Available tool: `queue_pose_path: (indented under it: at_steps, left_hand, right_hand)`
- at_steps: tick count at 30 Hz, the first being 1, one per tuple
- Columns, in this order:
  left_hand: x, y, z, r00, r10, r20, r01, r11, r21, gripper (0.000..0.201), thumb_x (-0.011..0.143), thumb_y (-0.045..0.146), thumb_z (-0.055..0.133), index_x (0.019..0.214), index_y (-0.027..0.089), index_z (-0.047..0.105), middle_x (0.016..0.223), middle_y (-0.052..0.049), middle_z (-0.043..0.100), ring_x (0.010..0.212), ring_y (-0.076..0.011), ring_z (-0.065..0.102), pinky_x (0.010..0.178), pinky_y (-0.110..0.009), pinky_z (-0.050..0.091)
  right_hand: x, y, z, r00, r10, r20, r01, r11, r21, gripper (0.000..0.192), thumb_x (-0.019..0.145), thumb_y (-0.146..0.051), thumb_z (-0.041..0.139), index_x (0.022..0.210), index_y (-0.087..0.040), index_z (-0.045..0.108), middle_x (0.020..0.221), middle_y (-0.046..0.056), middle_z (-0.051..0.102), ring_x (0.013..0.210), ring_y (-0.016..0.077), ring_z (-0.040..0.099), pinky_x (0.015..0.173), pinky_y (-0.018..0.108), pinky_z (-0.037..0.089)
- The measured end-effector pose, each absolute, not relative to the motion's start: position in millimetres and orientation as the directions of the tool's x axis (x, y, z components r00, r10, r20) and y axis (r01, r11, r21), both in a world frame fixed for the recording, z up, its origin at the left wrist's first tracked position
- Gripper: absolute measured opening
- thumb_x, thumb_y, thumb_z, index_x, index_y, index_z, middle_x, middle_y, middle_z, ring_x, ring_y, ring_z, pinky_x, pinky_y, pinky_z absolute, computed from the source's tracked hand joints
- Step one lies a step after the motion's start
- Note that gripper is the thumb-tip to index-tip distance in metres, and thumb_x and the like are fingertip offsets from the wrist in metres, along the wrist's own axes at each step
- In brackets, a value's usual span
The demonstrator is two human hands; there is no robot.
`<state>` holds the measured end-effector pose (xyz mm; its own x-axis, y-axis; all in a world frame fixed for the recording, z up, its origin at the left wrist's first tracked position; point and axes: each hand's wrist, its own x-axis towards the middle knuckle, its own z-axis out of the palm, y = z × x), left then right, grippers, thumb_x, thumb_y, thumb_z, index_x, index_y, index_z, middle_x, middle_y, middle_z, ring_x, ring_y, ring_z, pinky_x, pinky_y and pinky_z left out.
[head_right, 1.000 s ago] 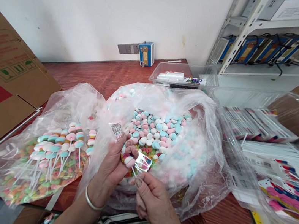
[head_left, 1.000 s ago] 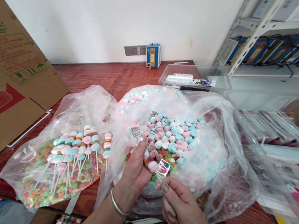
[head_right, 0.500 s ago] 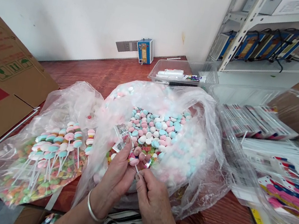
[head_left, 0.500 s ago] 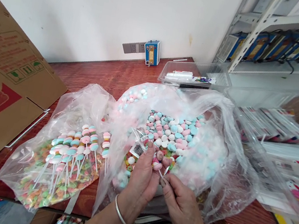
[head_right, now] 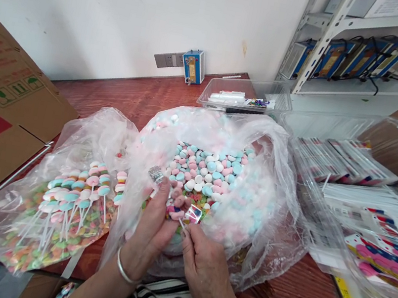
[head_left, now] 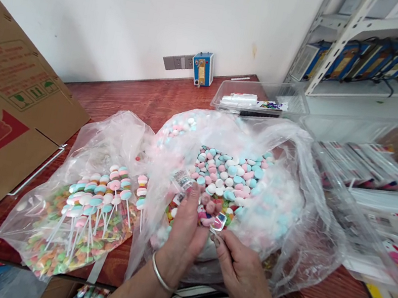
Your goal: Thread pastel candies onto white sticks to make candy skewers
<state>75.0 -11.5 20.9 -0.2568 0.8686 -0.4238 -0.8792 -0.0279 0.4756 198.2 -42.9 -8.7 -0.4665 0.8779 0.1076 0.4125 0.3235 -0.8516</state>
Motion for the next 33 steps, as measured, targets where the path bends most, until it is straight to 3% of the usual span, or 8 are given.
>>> queue_pose_path:
  at_steps: [3,7,13,18,21,25,28,33]
  left_hand:
    - [88.2,-17.6,16.7,-0.219,0.908,-0.358,-0.858,-0.004,0.514,0.029,0.079,0.037,0.074,0.076,0.015,0.055,0.059,0.005,0.049,0.052,-0.0069,0.051,0.06,-0.021,0.051]
    - [66.7,-9.8,19.6,-0.266,0.897,-0.354,-0.872,-0.068,0.484,0.025,0.079,0.033,0.075,0.087,0.015,0.061,0.072,0.001,0.06,0.068,-0.0116,0.062,0.067,-0.025,0.053]
    - [35.9,6.1,34.4,-0.381,0.846,-0.374,-0.868,-0.189,0.459,0.018,0.082,0.022,0.072,0.076,0.015,0.057,0.06,0.007,0.046,0.048,-0.0033,0.046,0.052,-0.016,0.047]
    - [78.7,-7.6,22.2,-0.241,0.89,-0.388,-0.885,-0.037,0.465,0.026,0.077,0.028,0.077,0.076,0.015,0.055,0.058,0.008,0.044,0.042,-0.002,0.038,0.044,-0.015,0.04]
    - [86.7,-12.5,17.6,-0.192,0.907,-0.375,-0.888,0.002,0.46,0.026,0.077,0.031,0.078,0.084,0.015,0.06,0.066,0.004,0.053,0.053,-0.006,0.053,0.055,-0.019,0.049]
    - [57.5,-3.2,25.4,-0.302,0.882,-0.362,-0.875,-0.106,0.473,0.031,0.081,0.037,0.073,0.1,0.014,0.063,0.086,-0.002,0.063,0.073,-0.0129,0.064,0.073,-0.029,0.057]
    - [38.2,4.1,31.5,-0.276,0.905,-0.323,-0.898,-0.123,0.423,0.023,0.085,0.03,0.07,0.102,0.016,0.062,0.072,0.004,0.055,0.056,-0.0051,0.055,0.059,-0.02,0.052]
    - [52.6,1.2,28.4,-0.166,0.934,-0.316,-0.94,-0.053,0.338,0.022,0.081,0.02,0.074,0.077,0.016,0.052,0.059,0.01,0.033,0.041,-0.0003,0.035,0.042,-0.013,0.034]
  right_hand:
    - [193.8,-38.5,-5.0,-0.427,0.896,0.124,0.405,0.312,-0.86,0.025,0.098,-0.028,0.038,0.079,-0.021,0.053,0.069,0.0,0.061,0.06,0.0154,0.057,0.057,0.024,0.044]
    - [196.8,-36.6,-1.6,-0.431,0.891,0.14,0.396,0.326,-0.858,0.027,0.098,-0.028,0.037,0.076,-0.022,0.052,0.065,-0.002,0.058,0.057,0.0141,0.054,0.054,0.022,0.042]
    - [203.3,-43.6,-9.2,-0.473,0.86,0.195,0.466,0.431,-0.772,0.023,0.1,-0.027,0.036,0.093,-0.02,0.057,0.068,0.0,0.064,0.057,0.0155,0.063,0.053,0.023,0.044]
    - [194.4,-40.4,-10.4,-0.432,0.847,0.309,0.505,0.512,-0.695,0.023,0.1,-0.023,0.033,0.096,-0.019,0.056,0.072,0.003,0.069,0.056,0.0177,0.067,0.049,0.024,0.045]
    - [194.4,-36.5,-8.9,-0.406,0.86,0.308,0.509,0.493,-0.706,0.022,0.099,-0.023,0.034,0.091,-0.021,0.054,0.068,0.001,0.067,0.056,0.0173,0.067,0.05,0.024,0.046]
    - [202.0,-39.0,-9.2,-0.423,0.86,0.286,0.526,0.49,-0.695,0.023,0.099,-0.026,0.034,0.086,-0.023,0.054,0.061,-0.002,0.062,0.051,0.0156,0.062,0.047,0.023,0.042]
    - [203.9,-44.0,-10.0,-0.453,0.845,0.284,0.493,0.503,-0.71,0.024,0.1,-0.027,0.034,0.088,-0.022,0.054,0.064,-0.002,0.062,0.053,0.015,0.062,0.048,0.023,0.042]
    - [196.5,-46.0,-9.0,-0.441,0.847,0.297,0.488,0.503,-0.713,0.023,0.1,-0.025,0.033,0.087,-0.022,0.052,0.065,-0.001,0.063,0.052,0.0154,0.061,0.048,0.024,0.042]
